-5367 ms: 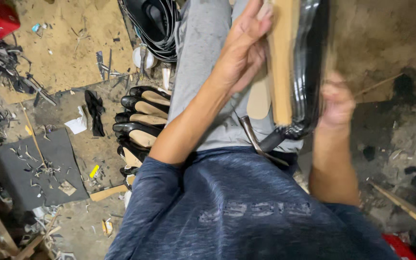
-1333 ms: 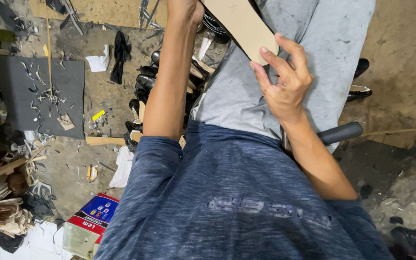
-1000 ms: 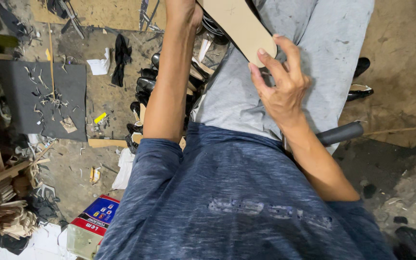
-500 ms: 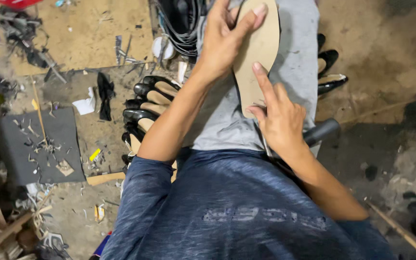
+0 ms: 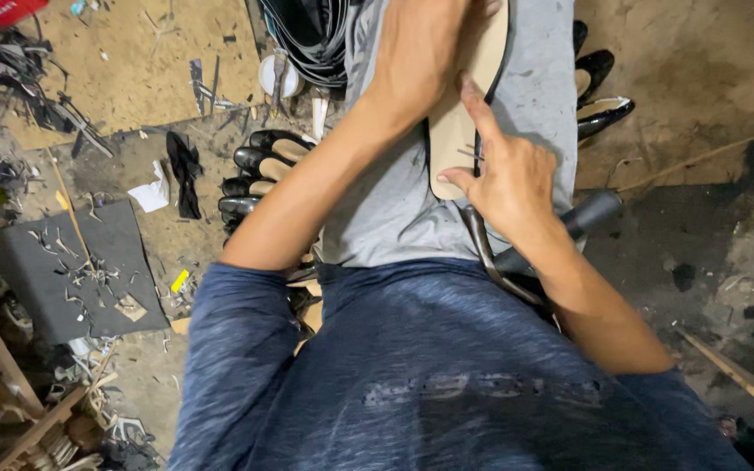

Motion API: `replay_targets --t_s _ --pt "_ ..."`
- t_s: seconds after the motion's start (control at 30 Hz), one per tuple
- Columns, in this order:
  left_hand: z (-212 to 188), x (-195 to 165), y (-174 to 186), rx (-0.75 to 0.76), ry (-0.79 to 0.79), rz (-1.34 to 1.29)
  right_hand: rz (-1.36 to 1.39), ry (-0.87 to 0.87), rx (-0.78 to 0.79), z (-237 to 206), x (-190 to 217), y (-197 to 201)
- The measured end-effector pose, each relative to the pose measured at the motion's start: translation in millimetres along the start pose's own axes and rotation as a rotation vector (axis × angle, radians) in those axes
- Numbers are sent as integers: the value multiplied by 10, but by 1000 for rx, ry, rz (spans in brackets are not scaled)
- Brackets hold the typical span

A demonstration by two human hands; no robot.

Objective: The person repeatedly picks up shoe insoles and black shoe uppers, aligns the insole to the upper, and presses it into place. The person handles multiple pairs, placing each completed unit aside and continuing the same process.

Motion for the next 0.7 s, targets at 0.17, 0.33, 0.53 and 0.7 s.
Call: replay_targets --t_s 0.17,0.33,0.53,0.7 --pt "-438 -303 97 144 -67 203 -21 40 -32 -3 -59 -50" --pt "-567 -464 -171 215 -25 624 3 60 -13 4 -100 -101" --pt "-497 -583 -363 182 94 773 513 130 -73 53 -350 491" --pt "-388 -779 -725 126 203 1113 627 455 -155 308 -6 1102"
Point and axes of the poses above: each hand's wrist, its own z-axis towards the middle knuckle, its own y-axis out of the back of the hand, x = y × z, the point moved 7 cm from there along z, towards the middle knuckle, and after that the axes turned 8 degrees about y, right-handed, at the moved point
